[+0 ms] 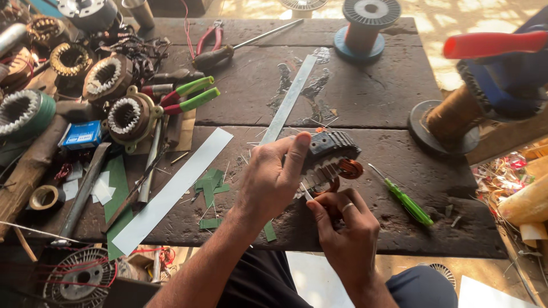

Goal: The person works on a motor armature, using a screwdriver to adjust copper windings and inserting small white insulating pieces into the slots. The person rotates the armature to access different sections and continues adjusting the windings throughout the clip.

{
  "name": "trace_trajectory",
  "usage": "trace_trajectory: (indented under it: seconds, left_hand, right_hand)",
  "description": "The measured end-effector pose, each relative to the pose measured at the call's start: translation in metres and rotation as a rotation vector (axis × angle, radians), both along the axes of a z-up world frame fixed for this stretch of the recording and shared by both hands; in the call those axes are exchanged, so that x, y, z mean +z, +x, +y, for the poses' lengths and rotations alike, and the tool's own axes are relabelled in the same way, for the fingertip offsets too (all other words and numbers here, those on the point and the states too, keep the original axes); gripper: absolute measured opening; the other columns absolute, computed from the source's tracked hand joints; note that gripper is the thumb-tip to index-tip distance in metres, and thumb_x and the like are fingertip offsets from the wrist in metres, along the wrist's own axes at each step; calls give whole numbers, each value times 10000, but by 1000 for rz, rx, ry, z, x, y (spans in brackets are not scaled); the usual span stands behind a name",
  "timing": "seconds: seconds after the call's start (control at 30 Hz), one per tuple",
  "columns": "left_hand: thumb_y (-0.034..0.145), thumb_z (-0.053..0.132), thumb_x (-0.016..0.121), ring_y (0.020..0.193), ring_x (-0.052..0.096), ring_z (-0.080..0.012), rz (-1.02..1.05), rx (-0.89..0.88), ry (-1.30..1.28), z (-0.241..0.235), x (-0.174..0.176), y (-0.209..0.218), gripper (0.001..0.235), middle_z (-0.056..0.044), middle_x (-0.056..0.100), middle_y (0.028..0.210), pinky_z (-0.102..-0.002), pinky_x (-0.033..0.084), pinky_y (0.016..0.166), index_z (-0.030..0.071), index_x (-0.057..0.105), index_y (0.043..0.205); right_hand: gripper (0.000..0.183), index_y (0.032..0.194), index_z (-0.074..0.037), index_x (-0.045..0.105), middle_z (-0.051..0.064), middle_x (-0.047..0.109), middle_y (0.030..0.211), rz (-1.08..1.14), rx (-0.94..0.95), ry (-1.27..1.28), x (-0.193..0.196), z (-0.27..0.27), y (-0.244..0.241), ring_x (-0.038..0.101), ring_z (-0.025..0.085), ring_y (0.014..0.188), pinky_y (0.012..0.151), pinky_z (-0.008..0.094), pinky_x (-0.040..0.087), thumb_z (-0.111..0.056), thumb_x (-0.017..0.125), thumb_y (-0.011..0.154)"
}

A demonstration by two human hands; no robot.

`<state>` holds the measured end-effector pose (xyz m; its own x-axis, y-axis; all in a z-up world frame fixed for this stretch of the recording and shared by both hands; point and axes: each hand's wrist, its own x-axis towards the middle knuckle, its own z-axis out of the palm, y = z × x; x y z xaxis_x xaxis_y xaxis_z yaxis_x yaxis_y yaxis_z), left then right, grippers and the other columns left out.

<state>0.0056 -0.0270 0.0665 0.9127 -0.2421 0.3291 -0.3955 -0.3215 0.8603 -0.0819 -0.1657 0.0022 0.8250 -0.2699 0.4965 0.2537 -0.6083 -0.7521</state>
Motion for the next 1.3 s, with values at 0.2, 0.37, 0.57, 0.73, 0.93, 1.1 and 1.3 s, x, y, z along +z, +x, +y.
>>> trace_trajectory:
  seconds: [0.2,0.37,0.57,0.73,0.93,1.1,1.3]
  left_hand:
    - [1054,528,383,525,627,-157,49,-64,-33,1,1,1,619,-76,630,566,-377,491,500,46,734,888]
    - [1052,547,380,534,627,-144,50,-68,-28,1,-7,2,638,-66,626,574,-367,487,490,38,725,883]
    - [1070,534,378,546,632,-152,-2,-43,-2,0,-4,2,654,-73,630,562,-361,502,529,36,731,836]
    - [1056,532,368,529,651,-149,24,-37,-16,-1,-4,5,666,-71,635,544,-350,508,528,26,714,795]
    - [1065,520,380,525,588,-138,-17,-15,-11,-1,-8,4,666,-68,589,533,-361,467,509,7,664,751]
    - [1085,512,387,533,519,-131,-32,-31,-19,-1,-11,5,677,-51,526,532,-371,429,494,3,579,683]
    - [1068,507,389,506,503,-132,-3,-18,1,1,-9,5,671,-50,522,515,-372,394,472,10,572,656]
  right_hand:
    - [115,928,-36,727,45,679,863,-63,-17,-40,0,8,5,695,136,689,611,289,562,-80,804,854]
    - [116,883,-40,716,62,657,815,-15,-124,-121,-6,17,9,651,162,613,554,320,518,-73,819,842]
    - [131,891,-45,706,59,661,832,-71,-49,-111,2,10,8,660,165,634,578,329,527,-68,825,844]
    - [179,904,-36,721,72,656,856,-58,51,-67,3,-4,5,693,184,649,584,316,586,-64,847,781]
    - [161,901,-36,725,70,669,882,-161,129,-122,0,-14,5,720,207,732,620,344,594,-41,839,788]
    - [151,892,-35,718,66,693,888,-162,194,-134,-5,-24,6,739,191,727,606,311,620,-39,834,796]
    - [153,922,-29,704,63,711,929,-159,305,-109,4,-33,6,765,176,752,625,295,646,-44,814,817]
